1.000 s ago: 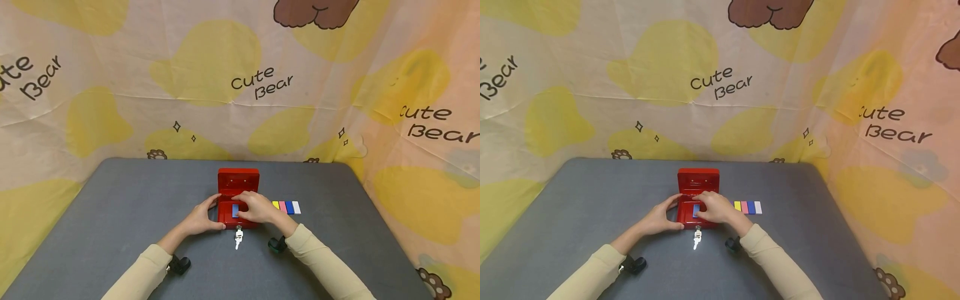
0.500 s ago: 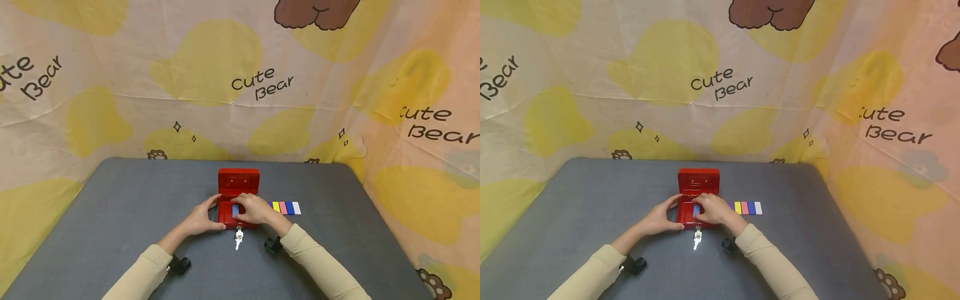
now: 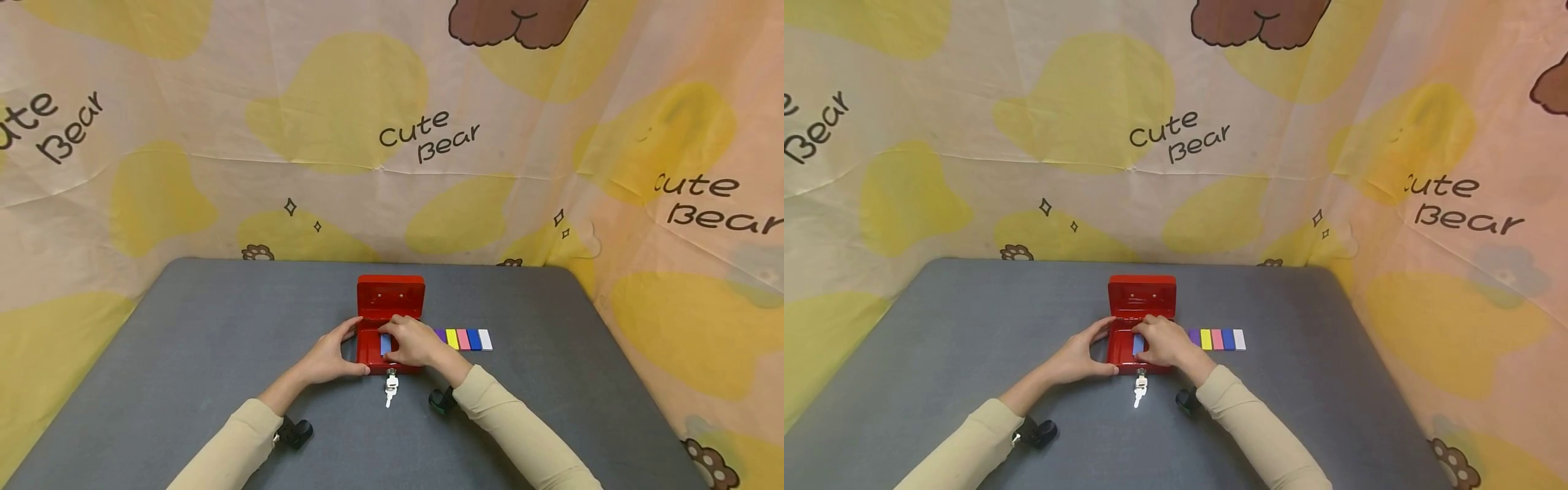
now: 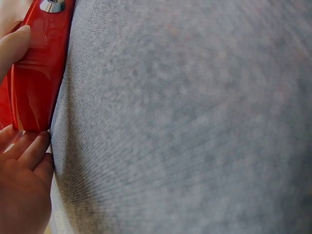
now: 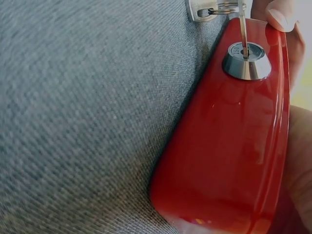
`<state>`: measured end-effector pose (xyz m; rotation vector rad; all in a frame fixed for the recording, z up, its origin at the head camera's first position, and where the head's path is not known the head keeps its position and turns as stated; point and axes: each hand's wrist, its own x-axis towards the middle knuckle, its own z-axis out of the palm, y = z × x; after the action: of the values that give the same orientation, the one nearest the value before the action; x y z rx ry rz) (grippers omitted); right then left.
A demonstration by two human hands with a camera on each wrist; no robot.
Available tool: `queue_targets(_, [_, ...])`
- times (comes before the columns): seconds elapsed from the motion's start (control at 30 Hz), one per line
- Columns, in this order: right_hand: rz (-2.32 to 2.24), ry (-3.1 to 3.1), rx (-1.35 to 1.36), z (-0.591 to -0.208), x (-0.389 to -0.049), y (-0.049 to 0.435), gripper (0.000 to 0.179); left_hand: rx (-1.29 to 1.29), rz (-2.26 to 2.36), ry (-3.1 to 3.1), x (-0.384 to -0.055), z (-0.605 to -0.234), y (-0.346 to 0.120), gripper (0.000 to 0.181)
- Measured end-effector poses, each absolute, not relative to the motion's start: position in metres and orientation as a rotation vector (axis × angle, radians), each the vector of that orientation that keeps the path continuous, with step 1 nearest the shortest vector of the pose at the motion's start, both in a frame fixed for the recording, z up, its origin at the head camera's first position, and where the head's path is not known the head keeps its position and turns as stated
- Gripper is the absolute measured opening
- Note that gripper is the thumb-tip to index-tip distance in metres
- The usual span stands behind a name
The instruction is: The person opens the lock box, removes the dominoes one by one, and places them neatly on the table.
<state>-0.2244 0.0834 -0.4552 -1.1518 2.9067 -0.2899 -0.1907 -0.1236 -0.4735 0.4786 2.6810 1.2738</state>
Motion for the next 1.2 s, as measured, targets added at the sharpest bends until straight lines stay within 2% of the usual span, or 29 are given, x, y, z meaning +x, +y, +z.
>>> queue_targets(0.5, [-0.245, 2.916, -1.074, -0.4513, -0.2216, 0.0791, 0.047, 0.497, 1.306, 2.669, -0.1887, -0.4704, -0.1229, 0.090])
queue_targets(1.2, [-0.450, 2.921, -1.131, -0.4474, -0.2188, 0.0867, 0.045, 0.485, 1.286, 2.678, -0.1899, -0.4721, -0.1238, 0.090])
